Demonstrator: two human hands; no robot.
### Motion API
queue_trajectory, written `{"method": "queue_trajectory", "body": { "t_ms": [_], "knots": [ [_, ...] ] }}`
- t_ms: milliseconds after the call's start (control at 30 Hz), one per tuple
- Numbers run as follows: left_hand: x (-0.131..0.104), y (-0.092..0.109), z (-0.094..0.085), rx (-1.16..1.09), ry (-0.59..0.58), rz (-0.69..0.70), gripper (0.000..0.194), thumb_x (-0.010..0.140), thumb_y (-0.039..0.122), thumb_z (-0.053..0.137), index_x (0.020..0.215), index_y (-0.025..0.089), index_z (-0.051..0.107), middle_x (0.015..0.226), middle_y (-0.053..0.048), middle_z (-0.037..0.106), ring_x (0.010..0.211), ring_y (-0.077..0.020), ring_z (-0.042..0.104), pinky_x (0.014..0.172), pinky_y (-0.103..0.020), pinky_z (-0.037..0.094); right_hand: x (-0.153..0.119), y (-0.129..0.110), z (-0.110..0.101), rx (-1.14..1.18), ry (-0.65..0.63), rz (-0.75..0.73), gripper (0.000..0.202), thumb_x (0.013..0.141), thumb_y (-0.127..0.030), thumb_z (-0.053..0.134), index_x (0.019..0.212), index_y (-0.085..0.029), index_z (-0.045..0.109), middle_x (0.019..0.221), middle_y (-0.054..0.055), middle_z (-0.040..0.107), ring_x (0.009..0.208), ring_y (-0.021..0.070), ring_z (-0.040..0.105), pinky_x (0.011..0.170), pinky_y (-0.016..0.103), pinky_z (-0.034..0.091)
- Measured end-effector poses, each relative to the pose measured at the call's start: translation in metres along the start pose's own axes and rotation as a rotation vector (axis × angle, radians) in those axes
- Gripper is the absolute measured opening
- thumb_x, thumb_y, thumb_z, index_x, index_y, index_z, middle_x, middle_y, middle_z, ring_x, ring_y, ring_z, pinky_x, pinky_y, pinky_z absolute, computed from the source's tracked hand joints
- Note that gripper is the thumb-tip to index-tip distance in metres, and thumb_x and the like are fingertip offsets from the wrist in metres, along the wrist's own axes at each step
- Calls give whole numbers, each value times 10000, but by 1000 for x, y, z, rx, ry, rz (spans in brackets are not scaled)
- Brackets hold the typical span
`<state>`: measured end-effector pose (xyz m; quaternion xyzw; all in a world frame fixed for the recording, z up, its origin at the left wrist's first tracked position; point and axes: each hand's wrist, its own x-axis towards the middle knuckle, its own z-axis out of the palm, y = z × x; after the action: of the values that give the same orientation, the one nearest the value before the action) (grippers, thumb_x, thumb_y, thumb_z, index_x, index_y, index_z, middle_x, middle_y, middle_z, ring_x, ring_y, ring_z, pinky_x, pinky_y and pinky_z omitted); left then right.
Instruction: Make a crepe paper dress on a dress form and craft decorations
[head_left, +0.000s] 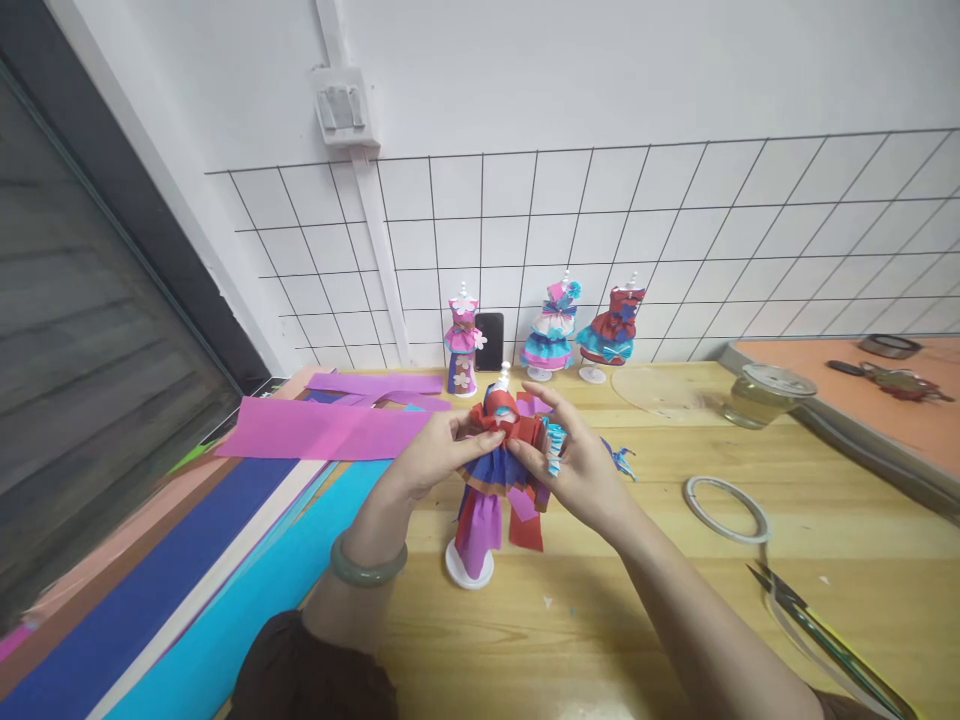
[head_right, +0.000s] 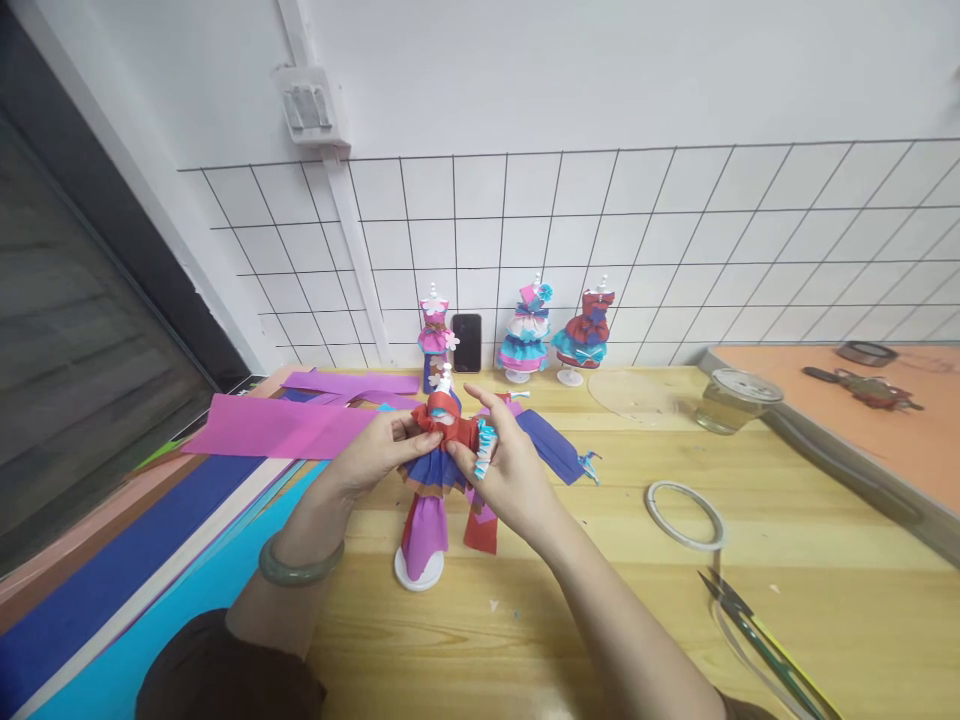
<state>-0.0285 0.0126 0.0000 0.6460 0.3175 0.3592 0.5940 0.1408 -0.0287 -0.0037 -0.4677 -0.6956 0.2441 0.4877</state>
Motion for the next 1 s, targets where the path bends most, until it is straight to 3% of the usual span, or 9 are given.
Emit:
{"method": "queue_trajectory", "body": {
  "t_ms": [300,733,1000],
  "knots": [
    [2,-3,-1,14,-57,48,286,690,298,667,916,126,632,882,-66,659,805,-167,598,720,-264,456,-1,4,2,-20,14,-25,549,767,-210,529,1278,-198,328,581,-59,520,508,127,511,729,338,486],
    [-2,3,4,19,-23,-15,331,668,301,684,948,137,616,920,-61,648,869,-180,584,772,-279,448,-1,5,4,-12,8,-18,559,767,-223,528,1284,-192,316,722,1,617,532,141,568,649,313,500],
    [-4,9,6,33,-31,-59,281,680,326,669,880,135,620,863,-52,647,791,-169,599,700,-261,469,-2,5,7,6,33,-31,556,752,-193,539,1269,-195,336,839,29,618,692,162,599,668,299,502]
  ]
}}
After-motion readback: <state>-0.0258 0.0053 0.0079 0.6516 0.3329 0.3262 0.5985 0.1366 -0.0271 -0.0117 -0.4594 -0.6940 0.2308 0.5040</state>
